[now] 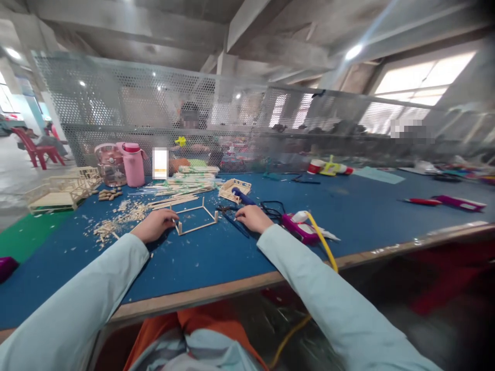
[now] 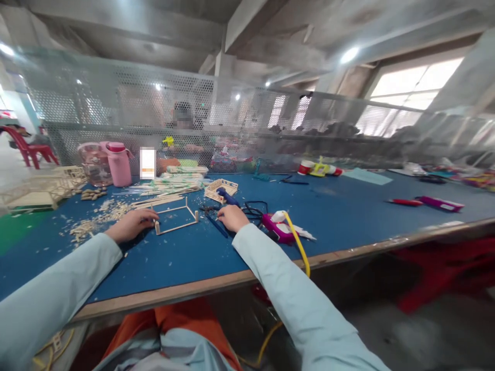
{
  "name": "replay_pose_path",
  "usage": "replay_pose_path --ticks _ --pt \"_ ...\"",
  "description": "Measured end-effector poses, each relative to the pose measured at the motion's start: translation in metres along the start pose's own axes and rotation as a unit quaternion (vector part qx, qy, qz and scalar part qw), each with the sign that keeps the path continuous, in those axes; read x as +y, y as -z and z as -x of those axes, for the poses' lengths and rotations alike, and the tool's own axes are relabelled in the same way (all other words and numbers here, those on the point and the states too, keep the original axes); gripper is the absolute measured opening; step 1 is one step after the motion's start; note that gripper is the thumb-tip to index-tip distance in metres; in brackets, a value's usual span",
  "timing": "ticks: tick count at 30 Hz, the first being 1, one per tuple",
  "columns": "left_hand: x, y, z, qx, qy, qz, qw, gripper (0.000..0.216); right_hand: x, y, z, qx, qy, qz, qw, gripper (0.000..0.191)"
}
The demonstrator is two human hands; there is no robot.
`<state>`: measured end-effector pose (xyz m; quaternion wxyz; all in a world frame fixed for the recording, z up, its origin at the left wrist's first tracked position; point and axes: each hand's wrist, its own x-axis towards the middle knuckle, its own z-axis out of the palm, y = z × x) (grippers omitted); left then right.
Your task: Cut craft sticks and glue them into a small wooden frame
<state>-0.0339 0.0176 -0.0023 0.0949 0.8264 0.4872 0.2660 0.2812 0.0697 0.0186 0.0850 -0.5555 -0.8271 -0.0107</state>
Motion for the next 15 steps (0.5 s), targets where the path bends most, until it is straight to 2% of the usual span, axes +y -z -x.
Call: replay_pose_path --ticks 4,6,11,15 --pt "0.007 0.008 0.007 0.025 0.061 -0.058 0.996 0.034 -0.001 -0.004 0.002 0.012 -0.001 -0.002 1.000 0.019" --pt "0.014 0.010 0.010 0.011 0.071 -0.061 0.996 0.035 -0.003 -0.004 0.003 0.020 -0.006 0.005 1.000 0.019" --pt "0.027 0.007 0.015 -0.053 0.020 -0.049 0.997 0.035 -0.007 -0.005 0.006 0.049 -0.019 -0.014 0.999 0.034" --pt "0.024 0.005 0.013 -0.082 0.013 -0.051 0.995 0.032 -0.009 -0.002 0.008 0.083 0.007 -0.038 0.996 0.032"
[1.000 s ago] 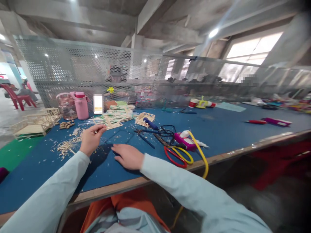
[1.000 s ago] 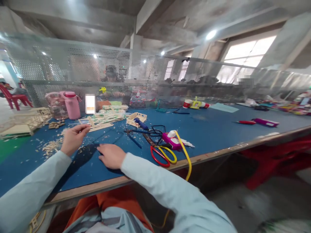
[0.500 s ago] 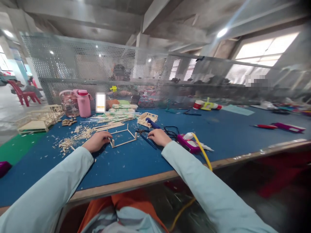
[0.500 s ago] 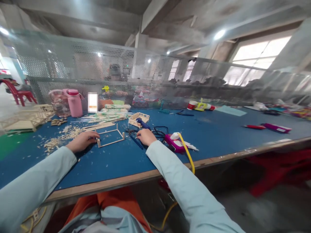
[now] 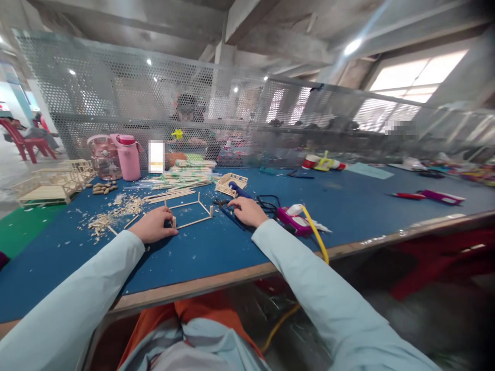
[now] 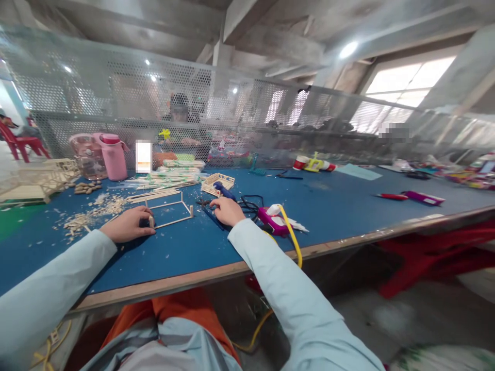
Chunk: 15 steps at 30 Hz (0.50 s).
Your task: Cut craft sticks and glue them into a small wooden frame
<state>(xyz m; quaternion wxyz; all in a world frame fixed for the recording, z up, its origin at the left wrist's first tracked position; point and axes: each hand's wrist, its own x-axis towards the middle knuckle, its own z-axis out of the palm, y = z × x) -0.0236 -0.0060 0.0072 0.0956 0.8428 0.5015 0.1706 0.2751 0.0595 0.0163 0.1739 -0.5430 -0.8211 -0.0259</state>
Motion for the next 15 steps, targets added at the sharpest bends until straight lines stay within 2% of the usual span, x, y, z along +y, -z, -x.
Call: replay_pose_path --ticks 3,7,9,12,13,15 --pt "-0.009 0.004 0.000 -0.014 0.012 0.007 1.000 0.026 -0.007 0.006 -0.008 0.031 0.009 -0.028 0.999 0.031" --pt "-0.017 0.010 0.000 -0.024 0.027 0.016 0.999 0.023 -0.027 0.008 -0.031 -0.049 0.047 -0.110 0.992 0.028" --pt "-0.016 0.012 0.000 -0.014 0.040 0.011 0.999 0.029 -0.039 0.003 -0.042 -0.004 0.045 -0.167 0.985 0.029" --pt "-0.012 0.016 0.002 -0.019 0.055 0.004 0.998 0.043 -0.052 -0.012 -0.048 0.114 0.023 -0.245 0.962 0.030" --pt "-0.010 0.017 0.004 -0.026 0.059 0.006 0.998 0.049 -0.054 -0.017 -0.048 0.135 0.020 -0.262 0.955 0.029" --pt "-0.009 0.021 0.006 -0.034 0.068 0.021 0.997 0.062 -0.054 -0.025 -0.045 0.138 0.023 -0.285 0.948 0.028"
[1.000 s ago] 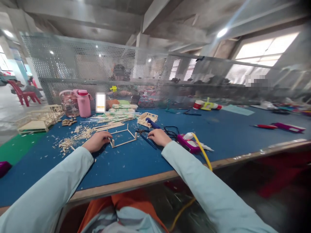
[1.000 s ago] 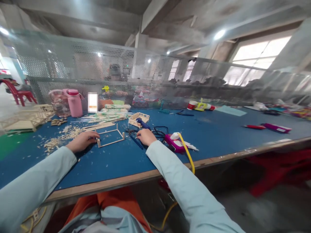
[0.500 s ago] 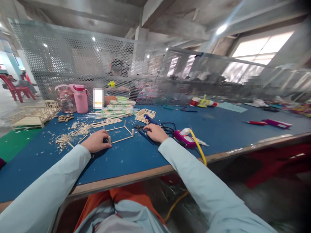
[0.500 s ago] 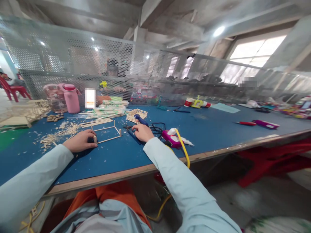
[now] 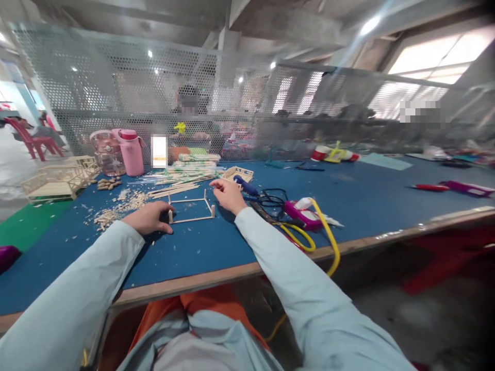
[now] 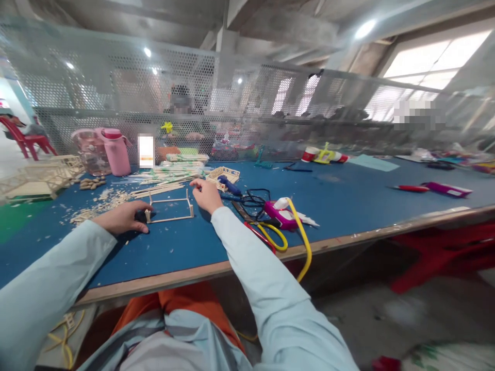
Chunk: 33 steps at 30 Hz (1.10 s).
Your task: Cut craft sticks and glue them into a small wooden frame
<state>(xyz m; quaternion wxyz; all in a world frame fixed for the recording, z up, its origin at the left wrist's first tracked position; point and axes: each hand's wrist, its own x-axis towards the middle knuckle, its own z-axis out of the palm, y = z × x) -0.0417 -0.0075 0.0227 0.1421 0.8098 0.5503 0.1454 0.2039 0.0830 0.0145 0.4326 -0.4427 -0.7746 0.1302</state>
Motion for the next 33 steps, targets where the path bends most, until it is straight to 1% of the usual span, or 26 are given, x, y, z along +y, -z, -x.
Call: replay_pose_path --ticks 2,3,5,7,8,10,12,14,17,21,24,26,29,31,33 --pt "-0.001 0.004 0.002 0.007 0.006 0.035 0.999 0.069 0.005 -0.002 0.005 -0.016 -0.019 -0.022 0.999 0.027" --pt "-0.002 0.006 0.003 0.022 0.006 0.060 0.998 0.066 0.007 -0.002 0.006 -0.022 -0.033 -0.032 0.999 0.027" --pt "-0.003 0.007 0.002 0.072 0.019 0.122 0.990 0.057 0.010 -0.001 0.007 -0.023 -0.053 -0.045 0.997 0.027" --pt "-0.003 0.006 0.000 0.120 0.053 0.187 0.973 0.056 0.010 0.000 0.007 -0.018 -0.053 -0.045 0.997 0.027" --pt "-0.003 0.005 -0.001 0.131 0.073 0.218 0.964 0.057 0.010 0.000 0.006 -0.016 -0.048 -0.042 0.998 0.027" --pt "-0.002 0.001 -0.003 0.121 0.103 0.274 0.948 0.057 0.009 0.000 0.006 -0.015 -0.039 -0.036 0.998 0.026" --pt "0.000 -0.003 -0.005 0.099 0.118 0.318 0.936 0.055 0.009 0.000 0.006 -0.013 -0.035 -0.032 0.999 0.026" --pt "0.002 -0.005 -0.006 0.089 0.127 0.346 0.925 0.050 0.009 0.000 0.006 -0.012 -0.034 -0.031 0.999 0.026" --pt "0.005 -0.005 -0.005 0.090 0.134 0.351 0.923 0.045 0.010 -0.001 0.006 -0.012 -0.033 -0.031 0.999 0.027" --pt "0.009 -0.004 -0.004 0.089 0.155 0.342 0.922 0.043 0.007 -0.001 0.006 -0.018 -0.042 -0.037 0.998 0.026" --pt "0.009 -0.005 -0.004 0.086 0.171 0.344 0.919 0.042 0.001 0.003 0.007 -0.024 -0.078 -0.062 0.995 0.022" --pt "0.009 -0.006 -0.004 0.084 0.171 0.344 0.919 0.040 -0.005 0.008 0.008 -0.061 -0.135 -0.120 0.982 0.015" --pt "0.008 -0.006 -0.004 0.083 0.167 0.348 0.919 0.039 -0.012 0.015 0.010 -0.154 -0.218 -0.224 0.937 0.013" --pt "0.007 -0.006 -0.004 0.083 0.168 0.351 0.917 0.039 -0.014 0.018 0.011 -0.193 -0.242 -0.255 0.916 0.012" --pt "0.006 -0.006 -0.004 0.082 0.169 0.352 0.917 0.039 -0.014 0.019 0.012 -0.213 -0.248 -0.263 0.908 0.013"
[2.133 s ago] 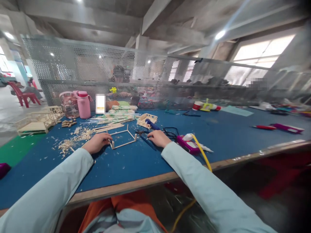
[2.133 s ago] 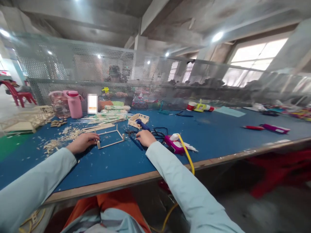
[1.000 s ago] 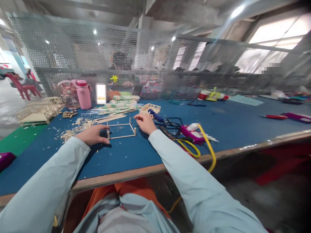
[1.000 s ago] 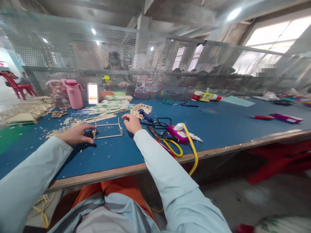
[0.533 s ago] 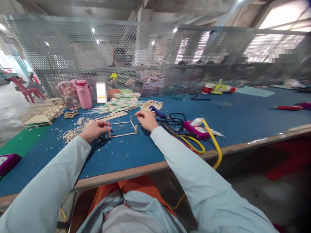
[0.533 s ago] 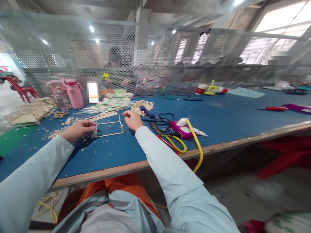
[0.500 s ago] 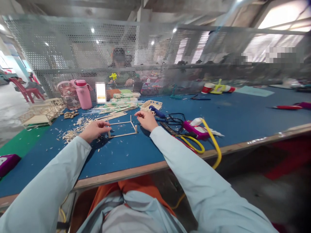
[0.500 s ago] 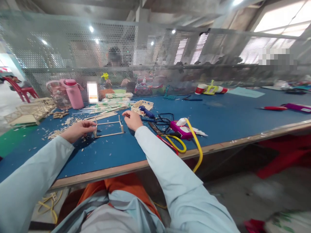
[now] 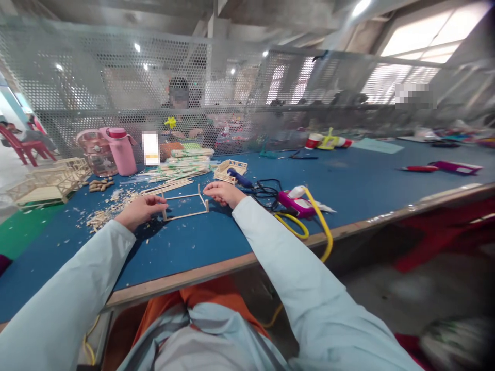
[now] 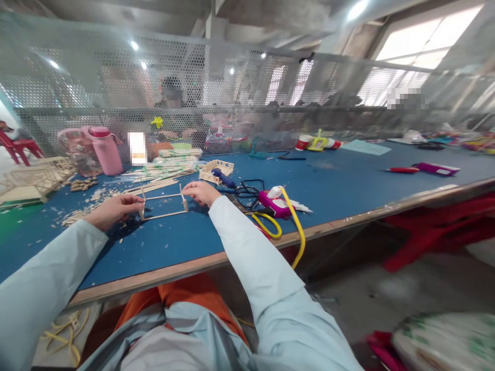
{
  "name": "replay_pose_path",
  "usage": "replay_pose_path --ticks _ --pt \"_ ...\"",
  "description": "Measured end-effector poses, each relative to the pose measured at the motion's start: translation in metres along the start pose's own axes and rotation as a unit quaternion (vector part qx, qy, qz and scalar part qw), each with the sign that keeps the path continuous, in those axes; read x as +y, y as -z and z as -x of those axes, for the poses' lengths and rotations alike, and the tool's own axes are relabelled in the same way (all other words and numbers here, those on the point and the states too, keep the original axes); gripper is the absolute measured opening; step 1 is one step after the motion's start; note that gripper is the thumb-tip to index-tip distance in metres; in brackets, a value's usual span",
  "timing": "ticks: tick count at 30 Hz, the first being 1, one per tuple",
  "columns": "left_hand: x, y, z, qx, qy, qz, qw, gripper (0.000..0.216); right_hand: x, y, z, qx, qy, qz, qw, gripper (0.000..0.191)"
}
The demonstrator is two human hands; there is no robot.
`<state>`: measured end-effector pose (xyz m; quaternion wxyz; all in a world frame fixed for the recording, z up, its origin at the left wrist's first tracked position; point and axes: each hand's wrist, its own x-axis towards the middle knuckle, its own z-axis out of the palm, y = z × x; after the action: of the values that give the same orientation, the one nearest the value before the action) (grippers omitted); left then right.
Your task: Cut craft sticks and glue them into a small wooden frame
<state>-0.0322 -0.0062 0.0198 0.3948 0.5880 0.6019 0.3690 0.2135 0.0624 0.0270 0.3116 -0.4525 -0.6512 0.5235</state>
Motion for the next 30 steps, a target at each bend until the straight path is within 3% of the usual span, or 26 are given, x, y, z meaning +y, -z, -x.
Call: replay_pose_path --ticks 14,18,21,23,26,30 --pt "-0.003 0.000 -0.002 -0.008 -0.002 0.007 1.000 0.038 0.004 0.000 -0.001 -0.010 0.001 0.058 0.998 0.022" --pt "-0.003 0.002 0.000 -0.013 0.005 0.023 1.000 0.042 0.004 0.000 0.000 -0.021 -0.008 0.035 0.999 0.023" --pt "-0.001 0.004 0.001 -0.020 0.005 0.073 0.997 0.046 0.002 0.001 -0.001 -0.007 0.010 -0.040 0.999 0.017" --pt "0.001 0.006 0.001 0.001 -0.006 0.117 0.993 0.049 0.001 0.002 -0.003 0.040 0.042 -0.097 0.994 0.014" --pt "0.001 0.010 -0.003 0.088 -0.036 0.142 0.985 0.053 0.002 0.005 -0.007 0.126 0.091 -0.132 0.979 0.016" --pt "-0.003 0.014 -0.008 0.170 -0.076 -0.013 0.982 0.045 0.008 0.005 -0.012 0.169 0.135 -0.105 0.971 0.022"
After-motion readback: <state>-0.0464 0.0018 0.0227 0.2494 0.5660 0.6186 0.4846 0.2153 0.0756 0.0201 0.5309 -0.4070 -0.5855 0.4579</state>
